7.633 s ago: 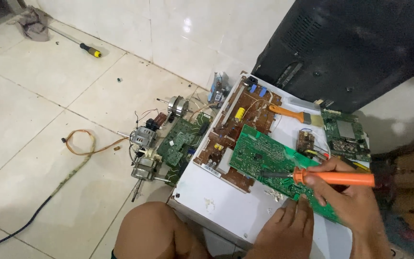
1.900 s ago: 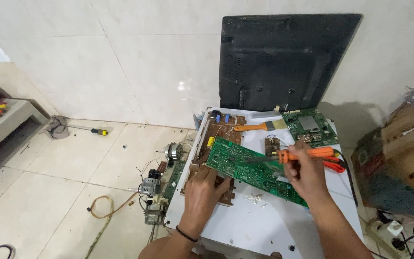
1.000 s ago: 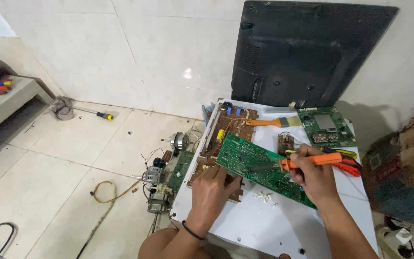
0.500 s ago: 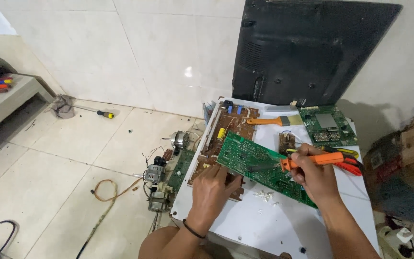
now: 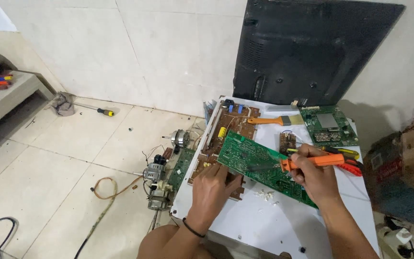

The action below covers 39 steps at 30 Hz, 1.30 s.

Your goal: The person uses a soldering iron to work on a green circuit board placed on a white surface. They hold the board steady with one hand while applying the soldering iron with the other, focusing on specific components on the board.

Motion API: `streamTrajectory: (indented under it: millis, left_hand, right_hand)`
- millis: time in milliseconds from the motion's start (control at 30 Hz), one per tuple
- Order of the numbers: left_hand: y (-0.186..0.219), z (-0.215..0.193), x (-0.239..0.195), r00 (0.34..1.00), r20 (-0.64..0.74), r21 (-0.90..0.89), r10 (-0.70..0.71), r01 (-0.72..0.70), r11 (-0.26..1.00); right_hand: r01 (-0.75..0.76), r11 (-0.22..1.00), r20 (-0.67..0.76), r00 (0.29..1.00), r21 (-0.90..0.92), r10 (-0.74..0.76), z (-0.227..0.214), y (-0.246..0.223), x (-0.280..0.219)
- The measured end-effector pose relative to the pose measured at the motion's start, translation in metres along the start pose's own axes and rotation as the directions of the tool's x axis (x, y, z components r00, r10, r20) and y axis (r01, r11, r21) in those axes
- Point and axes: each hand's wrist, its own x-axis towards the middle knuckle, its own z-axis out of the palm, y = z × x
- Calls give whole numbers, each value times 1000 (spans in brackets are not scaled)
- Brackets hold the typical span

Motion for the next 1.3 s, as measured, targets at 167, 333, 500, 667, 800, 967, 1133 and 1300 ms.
streamTrajectory:
  millis: [167, 333, 500, 667, 800, 967, 1133, 1300]
  left_hand:
    - [-2, 4, -2, 1000, 9, 15, -16, 16, 1000]
    - [-3, 6, -4, 1000, 0, 16, -16, 16, 1000]
    - [-4, 8, -3, 1000, -25, 22, 2, -1, 1000]
    - [-4, 9, -4, 999, -32, 50, 14, -12, 999]
    - [-1, 4, -2, 1000, -22, 30, -7, 8, 1000]
    - [-1, 5, -2, 1000, -7, 28, -12, 12, 1000]
    - [2, -2, -2, 997, 46, -17, -54, 55, 998]
    - [17, -29, 3, 993, 118, 4, -16, 16, 1000]
  right_hand:
    - [22, 998, -5, 1000, -66, -22, 1, -2, 0]
    - [5, 998, 5, 1000, -63, -5, 4, -7, -1]
    - [20, 999, 22, 1000, -45, -19, -2, 2, 3]
    - [23, 998, 21, 1000, -61, -22, 2, -6, 1]
    - [-5, 998, 7, 1000, -56, 5, -4, 1, 3]
    - [-37, 999, 5, 999, 22, 36, 4, -11, 0]
    - [-20, 978, -166, 985, 206, 55, 7, -16, 0]
    - [-87, 939, -308, 931, 333, 195, 9, -23, 2]
